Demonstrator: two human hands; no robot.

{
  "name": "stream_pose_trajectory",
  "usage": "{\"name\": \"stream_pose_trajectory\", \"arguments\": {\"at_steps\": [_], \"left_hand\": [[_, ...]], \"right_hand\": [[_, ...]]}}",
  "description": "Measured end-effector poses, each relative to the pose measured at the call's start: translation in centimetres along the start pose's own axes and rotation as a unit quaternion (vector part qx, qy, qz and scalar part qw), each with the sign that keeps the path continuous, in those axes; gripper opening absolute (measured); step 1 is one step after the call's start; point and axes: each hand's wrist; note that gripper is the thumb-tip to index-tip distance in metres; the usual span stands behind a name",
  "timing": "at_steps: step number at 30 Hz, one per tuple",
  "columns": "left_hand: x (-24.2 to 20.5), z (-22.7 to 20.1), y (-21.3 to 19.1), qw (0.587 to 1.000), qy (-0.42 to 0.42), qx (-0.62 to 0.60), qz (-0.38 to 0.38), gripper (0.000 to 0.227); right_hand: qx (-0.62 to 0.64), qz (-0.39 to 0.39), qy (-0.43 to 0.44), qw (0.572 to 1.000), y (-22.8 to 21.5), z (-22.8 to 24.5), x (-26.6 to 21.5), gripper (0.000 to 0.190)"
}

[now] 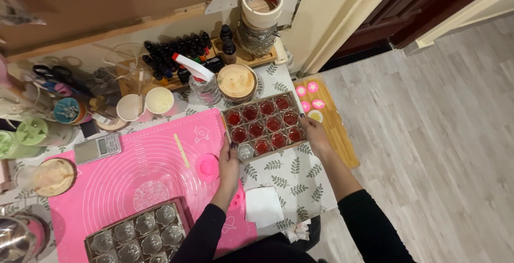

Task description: Cleaning glass jars with a cloth, organizing tray molds, and handling a large bag of wax flakes or gel base for craft production.

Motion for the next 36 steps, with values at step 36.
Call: {"name": "stream_pose_trajectory", "arguments": {"at_steps": [36], "left_hand": [[-13.2, 0.3, -43.5, 0.912, 0.115, 0.311, -0.242, 0.041]], "right_hand": [[-0.18, -0.158, -0.237, 0.942, 13.2, -8.1, -26.3, 0.021]]}}
Point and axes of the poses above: each hand's wrist, its own x-axis towards the middle knuckle, its own y-axis out of the palm, z = x × y, and after that the axes turned 5 degrees about -z, right-handed
